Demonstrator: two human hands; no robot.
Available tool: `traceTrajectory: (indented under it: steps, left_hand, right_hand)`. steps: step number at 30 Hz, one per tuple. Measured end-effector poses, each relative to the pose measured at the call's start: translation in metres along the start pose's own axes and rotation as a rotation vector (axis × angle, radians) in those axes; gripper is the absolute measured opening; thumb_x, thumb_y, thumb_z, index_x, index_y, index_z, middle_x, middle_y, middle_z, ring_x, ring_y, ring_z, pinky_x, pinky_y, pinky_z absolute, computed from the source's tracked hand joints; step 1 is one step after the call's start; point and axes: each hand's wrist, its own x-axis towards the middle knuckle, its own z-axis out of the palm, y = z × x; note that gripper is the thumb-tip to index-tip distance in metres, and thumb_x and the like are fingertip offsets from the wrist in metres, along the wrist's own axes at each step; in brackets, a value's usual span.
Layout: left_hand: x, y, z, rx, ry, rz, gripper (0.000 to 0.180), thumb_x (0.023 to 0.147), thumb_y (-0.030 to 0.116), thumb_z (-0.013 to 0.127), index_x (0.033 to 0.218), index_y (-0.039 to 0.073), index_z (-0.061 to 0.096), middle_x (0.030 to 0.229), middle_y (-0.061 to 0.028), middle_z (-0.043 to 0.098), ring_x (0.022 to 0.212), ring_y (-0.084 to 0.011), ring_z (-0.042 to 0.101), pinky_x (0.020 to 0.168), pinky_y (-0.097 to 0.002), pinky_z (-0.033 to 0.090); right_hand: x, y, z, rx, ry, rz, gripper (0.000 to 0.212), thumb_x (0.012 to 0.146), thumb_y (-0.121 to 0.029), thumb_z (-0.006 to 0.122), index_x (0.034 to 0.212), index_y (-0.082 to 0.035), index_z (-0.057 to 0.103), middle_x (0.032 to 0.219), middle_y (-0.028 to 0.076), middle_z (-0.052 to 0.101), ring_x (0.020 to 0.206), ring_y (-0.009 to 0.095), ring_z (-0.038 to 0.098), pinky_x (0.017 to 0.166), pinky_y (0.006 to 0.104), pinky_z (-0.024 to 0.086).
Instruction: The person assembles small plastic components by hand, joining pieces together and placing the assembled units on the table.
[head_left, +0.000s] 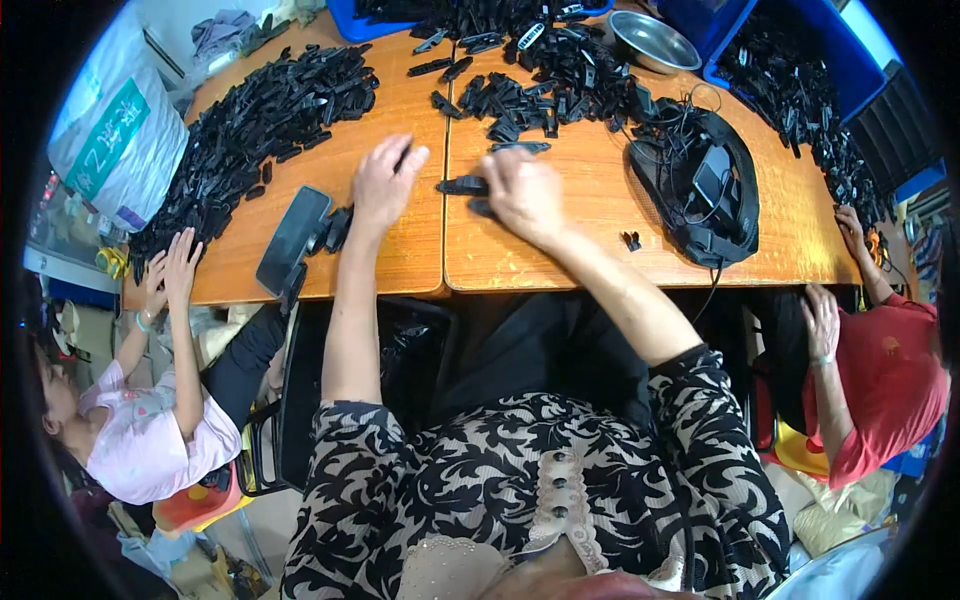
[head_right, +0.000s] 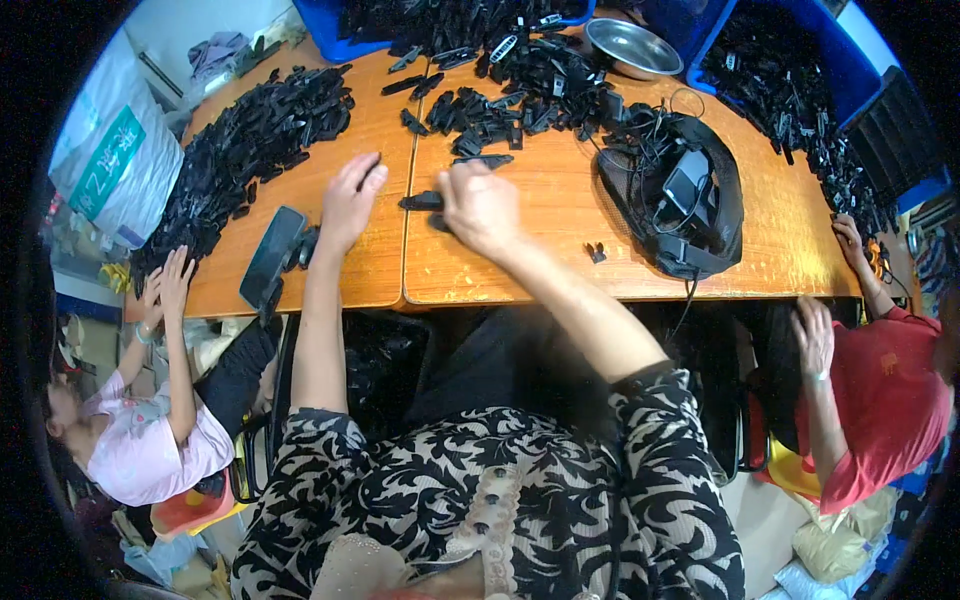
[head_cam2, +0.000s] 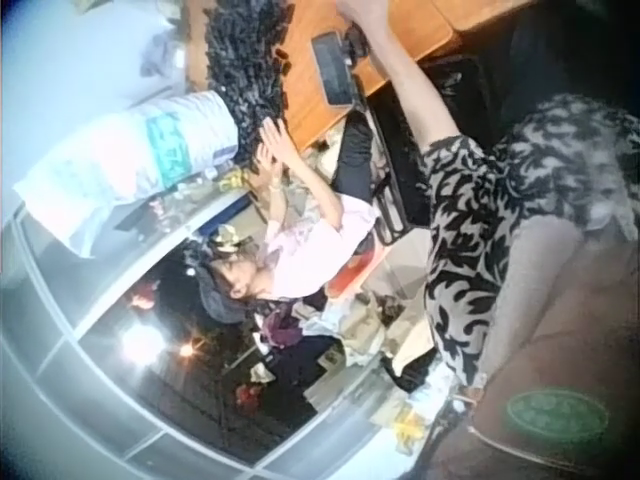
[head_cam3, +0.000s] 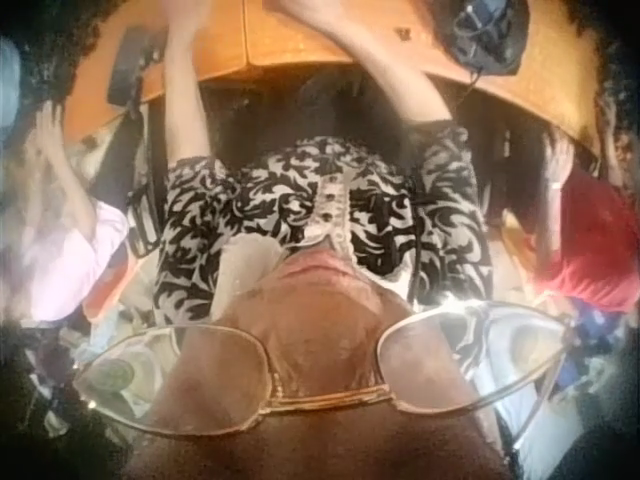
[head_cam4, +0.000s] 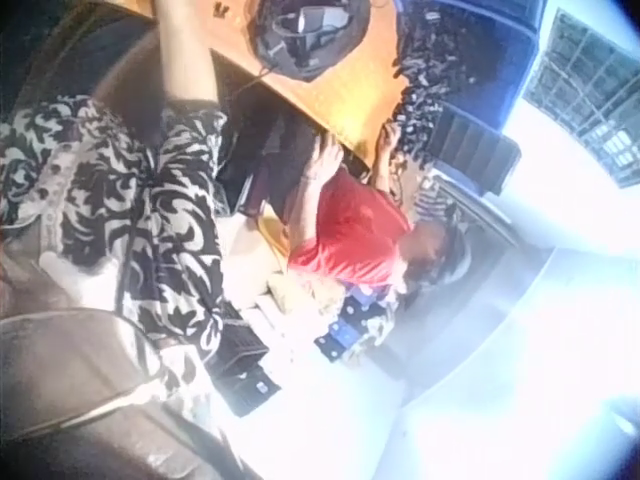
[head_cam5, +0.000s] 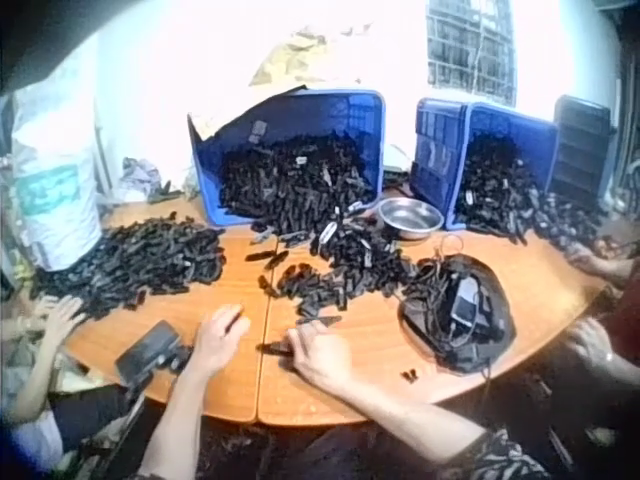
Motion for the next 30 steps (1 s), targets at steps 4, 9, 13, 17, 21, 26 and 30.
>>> traceTrajectory:
  steps: [4,9,13,17,21,26,30]
  left_hand:
    - [-0.019,0.043,0.01,-0.094,-0.18,-0.005,0.059,0.097,0.051,0.061,0.128,0.001,0.066,0.132,-0.0207,0.064,0.127,-0.0375,0.056,0.109,-0.0449,0.043]
    - [-0.054,0.069,-0.005,0.014,-0.146,0.145,0.047,0.092,0.043,0.07,0.119,0.004,0.069,0.129,-0.0174,0.063,0.122,-0.0364,0.057,0.107,-0.0453,0.04]
    - [-0.054,0.068,-0.018,0.169,-0.136,0.143,0.026,0.092,0.027,0.07,0.107,0.006,0.073,0.119,-0.0137,0.068,0.116,-0.0331,0.06,0.102,-0.0443,0.041]
    - [-0.044,0.072,-0.03,0.416,0.012,0.149,0.019,0.092,0.018,0.068,0.106,0.008,0.075,0.118,-0.0138,0.07,0.114,-0.0321,0.062,0.103,-0.0463,0.042]
    - [-0.01,0.106,0.017,0.131,0.009,0.301,0.026,0.093,0.017,0.068,0.117,0.01,0.072,0.126,-0.0119,0.066,0.118,-0.0323,0.06,0.103,-0.0443,0.044]
    - [0.001,0.122,0.06,0.133,-0.206,0.437,0.028,0.093,0.015,0.067,0.121,0.009,0.069,0.123,-0.0099,0.065,0.116,-0.0321,0.06,0.099,-0.0433,0.048]
    - [-0.019,0.115,0.053,0.079,-0.219,0.399,0.022,0.094,0.013,0.066,0.114,0.007,0.07,0.113,-0.0112,0.064,0.107,-0.0311,0.063,0.095,-0.044,0.051]
  right_hand:
    - [0.019,-0.013,0.03,0.086,0.117,0.108,0.036,0.103,-0.03,0.053,0.085,-0.001,0.067,0.089,0.024,0.068,0.077,0.044,0.066,0.073,0.0525,0.054]
    - [0.019,-0.01,0.014,0.502,-0.112,0.241,0.025,0.097,-0.024,0.059,0.089,-0.002,0.068,0.09,0.024,0.07,0.081,0.042,0.068,0.075,0.0511,0.054]
    - [0.036,0.061,-0.03,0.059,0.242,0.051,0.014,0.095,-0.013,0.062,0.097,-0.003,0.071,0.097,0.019,0.07,0.09,0.035,0.069,0.08,0.0458,0.055]
    - [0.037,0.096,-0.049,-0.11,0.185,0.11,0.018,0.095,-0.021,0.067,0.103,-0.008,0.074,0.11,0.018,0.068,0.096,0.036,0.068,0.084,0.0465,0.055]
    - [0.037,0.092,-0.049,-0.26,0.06,0.093,0.021,0.093,-0.027,0.069,0.101,-0.007,0.073,0.112,0.019,0.066,0.101,0.037,0.067,0.085,0.0489,0.055]
    - [0.034,0.086,-0.06,-0.33,-0.039,-0.009,0.024,0.09,-0.025,0.071,0.098,-0.003,0.071,0.103,0.019,0.067,0.096,0.039,0.068,0.083,0.0485,0.055]
    - [0.012,0.085,-0.078,-0.199,-0.092,-0.159,0.021,0.087,-0.021,0.071,0.097,-0.002,0.072,0.098,0.018,0.068,0.092,0.038,0.069,0.081,0.047,0.055]
